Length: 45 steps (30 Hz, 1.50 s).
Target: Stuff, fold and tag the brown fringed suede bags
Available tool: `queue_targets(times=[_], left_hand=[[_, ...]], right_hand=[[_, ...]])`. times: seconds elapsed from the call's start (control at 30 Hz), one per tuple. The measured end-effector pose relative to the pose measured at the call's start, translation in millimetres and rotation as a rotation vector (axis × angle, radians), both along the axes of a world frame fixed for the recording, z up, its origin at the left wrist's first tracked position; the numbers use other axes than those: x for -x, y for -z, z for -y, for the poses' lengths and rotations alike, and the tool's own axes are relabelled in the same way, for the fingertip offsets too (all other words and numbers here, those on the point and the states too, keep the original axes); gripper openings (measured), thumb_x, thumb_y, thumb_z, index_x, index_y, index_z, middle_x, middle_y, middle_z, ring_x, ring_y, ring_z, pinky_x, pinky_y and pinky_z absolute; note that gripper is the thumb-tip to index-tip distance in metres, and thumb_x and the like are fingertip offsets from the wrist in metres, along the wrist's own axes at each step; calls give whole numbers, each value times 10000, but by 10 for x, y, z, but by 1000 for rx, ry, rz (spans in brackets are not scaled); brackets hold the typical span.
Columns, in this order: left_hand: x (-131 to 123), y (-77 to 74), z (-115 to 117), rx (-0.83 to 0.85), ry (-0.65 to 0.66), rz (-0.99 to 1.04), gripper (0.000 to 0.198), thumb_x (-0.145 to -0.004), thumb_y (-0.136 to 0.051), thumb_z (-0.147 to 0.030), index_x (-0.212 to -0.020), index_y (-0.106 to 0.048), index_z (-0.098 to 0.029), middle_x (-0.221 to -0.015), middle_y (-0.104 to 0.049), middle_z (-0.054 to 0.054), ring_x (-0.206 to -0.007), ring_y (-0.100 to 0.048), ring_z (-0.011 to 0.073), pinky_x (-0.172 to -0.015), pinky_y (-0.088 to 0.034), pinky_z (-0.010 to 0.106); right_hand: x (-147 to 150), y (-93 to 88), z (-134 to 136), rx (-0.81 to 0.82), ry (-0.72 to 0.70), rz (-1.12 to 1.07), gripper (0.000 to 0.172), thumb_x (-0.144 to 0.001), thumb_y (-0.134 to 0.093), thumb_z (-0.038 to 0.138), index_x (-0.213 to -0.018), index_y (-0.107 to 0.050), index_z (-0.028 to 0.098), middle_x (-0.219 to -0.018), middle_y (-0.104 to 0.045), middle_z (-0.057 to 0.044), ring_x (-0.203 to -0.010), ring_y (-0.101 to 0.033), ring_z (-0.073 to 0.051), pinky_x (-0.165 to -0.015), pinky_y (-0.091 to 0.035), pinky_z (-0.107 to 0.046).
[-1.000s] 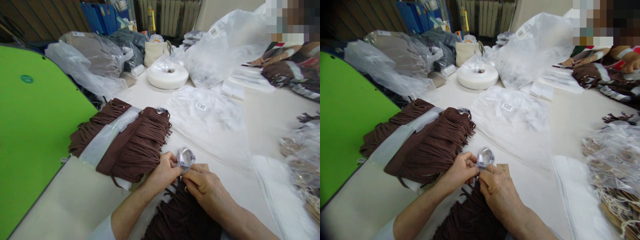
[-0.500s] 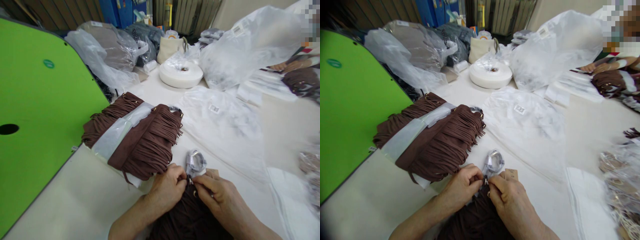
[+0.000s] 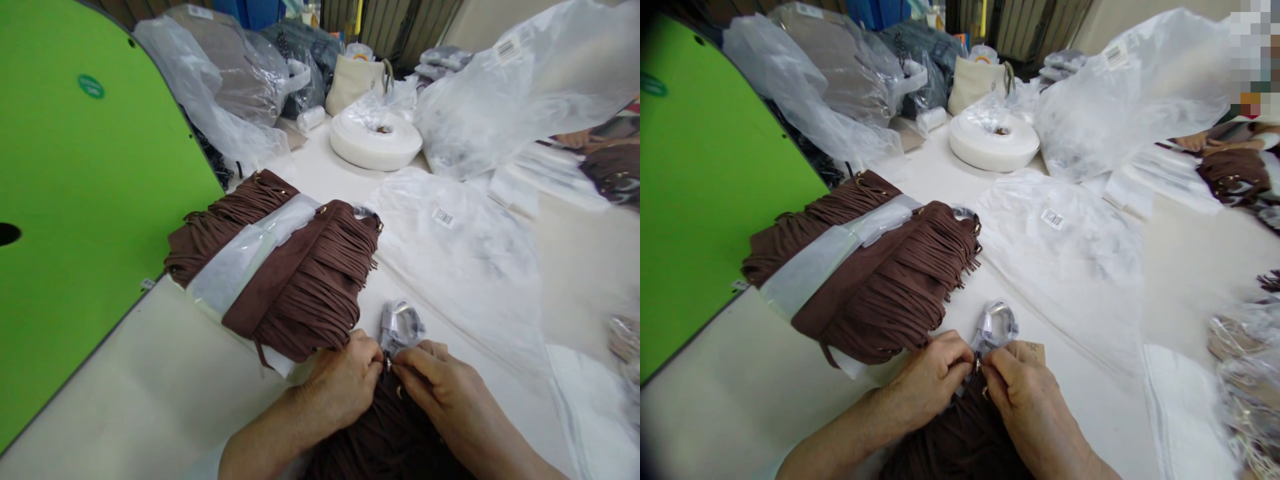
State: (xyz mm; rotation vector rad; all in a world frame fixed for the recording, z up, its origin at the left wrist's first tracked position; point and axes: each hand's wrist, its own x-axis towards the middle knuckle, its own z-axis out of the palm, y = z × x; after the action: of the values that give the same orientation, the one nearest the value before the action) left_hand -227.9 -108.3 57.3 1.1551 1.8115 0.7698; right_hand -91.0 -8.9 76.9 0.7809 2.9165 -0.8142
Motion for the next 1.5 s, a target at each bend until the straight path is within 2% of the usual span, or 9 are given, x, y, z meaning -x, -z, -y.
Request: queue_targets(times=[0.17, 0.33, 0.5, 0.6, 0.77, 0.97, 1.13, 1.4, 1.5], left_hand=[[8, 43, 33, -54, 47, -31, 150, -836, -431, -189, -807, -579, -202, -875, -583, 22, -850, -566, 171, -772, -432, 268], [-7, 85, 68, -66, 50, -57, 156, -850, -422, -201, -838, -576, -211, -887, -583, 26, -832, -562, 159, -765, -429, 241], [-37, 124, 83, -61, 72, -138, 165, -854, -399, -167, -850, -561, -201, -885, -578, 48, -850, -549, 170, -776, -416, 248], [-46, 131, 83, -59, 83, -153, 156, -841, -405, -145, -867, -550, -197, -887, -575, 54, -858, -545, 176, -777, -415, 249], [-23, 90, 58, -37, 77, -132, 167, -844, -391, -139, -873, -548, -187, -908, -585, 68, -860, -545, 185, -775, -416, 262], [22, 96, 41, -55, 13, -62, 171, -878, -391, -229, -850, -558, -199, -850, -606, 50, -829, -567, 177, -743, -414, 249], [16, 115, 27, -80, -34, -48, 168, -866, -411, -232, -796, -562, -209, -795, -604, 26, -779, -567, 159, -719, -410, 238], [-7, 64, 10, -95, -23, -201, 159, -821, -404, -161, -690, -485, -200, -754, -554, -8, -754, -537, 137, -681, -382, 230], [-3, 70, 22, -106, -13, -252, 133, -818, -410, -160, -716, -480, -207, -758, -547, -16, -746, -543, 132, -678, -381, 231]], right_hand=[[-29, 28, -20, -76, -126, -22, 204, -905, -401, 217, -804, -578, 224, -772, -578, -27, -681, -606, -135, -574, -494, -214], [-26, -32, -15, -104, -168, -38, 237, -916, -366, 178, -782, -557, 217, -779, -565, -24, -688, -593, -129, -596, -495, -215], [51, -47, -47, -247, -253, -55, 278, -910, -349, 156, -749, -572, 196, -718, -556, -29, -628, -573, -145, -554, -481, -245], [120, -37, -61, -297, -250, -65, 310, -918, -341, 172, -705, -565, 188, -677, -545, -28, -576, -558, -135, -512, -459, -232], [147, -7, -69, -291, -222, -87, 306, -924, -347, 198, -717, -572, 200, -670, -551, -19, -573, -561, -128, -519, -451, -222], [114, 29, -68, -292, -205, -124, 340, -939, -330, 225, -703, -573, 200, -691, -554, -24, -583, -565, -125, -534, -461, -225], [81, 67, -76, -290, -220, -104, 300, -931, -351, 206, -749, -589, 192, -706, -556, -31, -609, -565, -136, -557, -468, -241], [103, 19, -38, -308, -210, -147, 291, -904, -356, 161, -708, -569, 195, -703, -557, -43, -615, -554, -153, -565, -464, -257], [103, -11, -36, -267, -200, -143, 252, -890, -371, 150, -731, -561, 197, -719, -555, -44, -624, -549, -158, -567, -465, -268]])
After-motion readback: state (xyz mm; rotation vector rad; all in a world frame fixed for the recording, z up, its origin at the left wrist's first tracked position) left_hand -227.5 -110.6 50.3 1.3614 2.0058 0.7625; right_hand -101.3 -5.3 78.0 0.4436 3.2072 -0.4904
